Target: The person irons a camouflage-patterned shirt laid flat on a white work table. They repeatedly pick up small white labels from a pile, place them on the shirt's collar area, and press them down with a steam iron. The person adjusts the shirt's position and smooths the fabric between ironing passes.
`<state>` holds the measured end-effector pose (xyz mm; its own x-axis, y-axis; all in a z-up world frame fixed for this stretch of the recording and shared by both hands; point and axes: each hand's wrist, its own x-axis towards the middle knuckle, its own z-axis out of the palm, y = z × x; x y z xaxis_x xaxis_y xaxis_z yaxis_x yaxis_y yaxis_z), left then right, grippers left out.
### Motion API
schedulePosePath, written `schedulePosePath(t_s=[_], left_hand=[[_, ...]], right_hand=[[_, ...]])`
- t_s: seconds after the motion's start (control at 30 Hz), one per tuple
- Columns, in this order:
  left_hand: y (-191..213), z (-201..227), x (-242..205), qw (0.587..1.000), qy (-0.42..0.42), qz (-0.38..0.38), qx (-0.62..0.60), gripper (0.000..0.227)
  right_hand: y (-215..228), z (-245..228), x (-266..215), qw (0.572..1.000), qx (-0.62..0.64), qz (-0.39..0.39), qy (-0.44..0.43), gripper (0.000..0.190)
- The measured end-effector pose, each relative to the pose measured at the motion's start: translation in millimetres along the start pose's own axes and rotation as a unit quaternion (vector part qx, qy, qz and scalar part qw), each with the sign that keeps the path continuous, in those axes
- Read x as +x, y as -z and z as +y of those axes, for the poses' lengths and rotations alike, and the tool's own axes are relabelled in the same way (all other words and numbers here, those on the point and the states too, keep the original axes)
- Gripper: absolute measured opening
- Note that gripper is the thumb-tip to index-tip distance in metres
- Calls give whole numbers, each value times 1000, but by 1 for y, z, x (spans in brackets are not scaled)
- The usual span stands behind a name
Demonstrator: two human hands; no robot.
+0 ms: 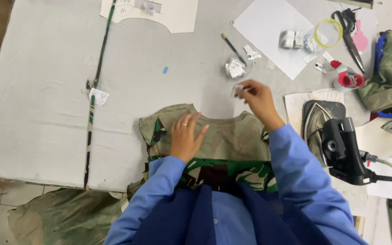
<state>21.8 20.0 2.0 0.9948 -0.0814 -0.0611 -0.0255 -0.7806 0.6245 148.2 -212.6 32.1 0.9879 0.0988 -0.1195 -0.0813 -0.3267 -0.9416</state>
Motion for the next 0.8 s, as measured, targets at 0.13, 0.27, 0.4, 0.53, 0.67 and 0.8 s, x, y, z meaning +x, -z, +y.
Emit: schedulePosePath(t_s=[0.13, 0.27, 0.4, 0.53, 0.67, 0.8], left_hand=[[-26, 14, -3, 983, -19, -6, -181, 45], [-57, -11, -17, 995, -9, -96, -25, 26], [-30, 9, -30, 992, 36, -39, 117, 37], [6, 18, -27, 978, 146, -77, 126, 77], [10, 21, -26, 969, 198, -93, 115, 102], [10, 25, -21, 968, 198, -97, 120, 109]], right_hand=[[-36, 11, -82, 971, 195, -5, -137, 13], [-45, 54, -119, 988, 60, -52, -136, 16], [-51, 74, -115, 989, -33, -68, -125, 19], [-44, 31, -117, 969, -230, -71, -63, 30], [-36, 27, -124, 928, -367, -25, -49, 49], [-42, 35, -128, 923, -380, 12, -48, 58]])
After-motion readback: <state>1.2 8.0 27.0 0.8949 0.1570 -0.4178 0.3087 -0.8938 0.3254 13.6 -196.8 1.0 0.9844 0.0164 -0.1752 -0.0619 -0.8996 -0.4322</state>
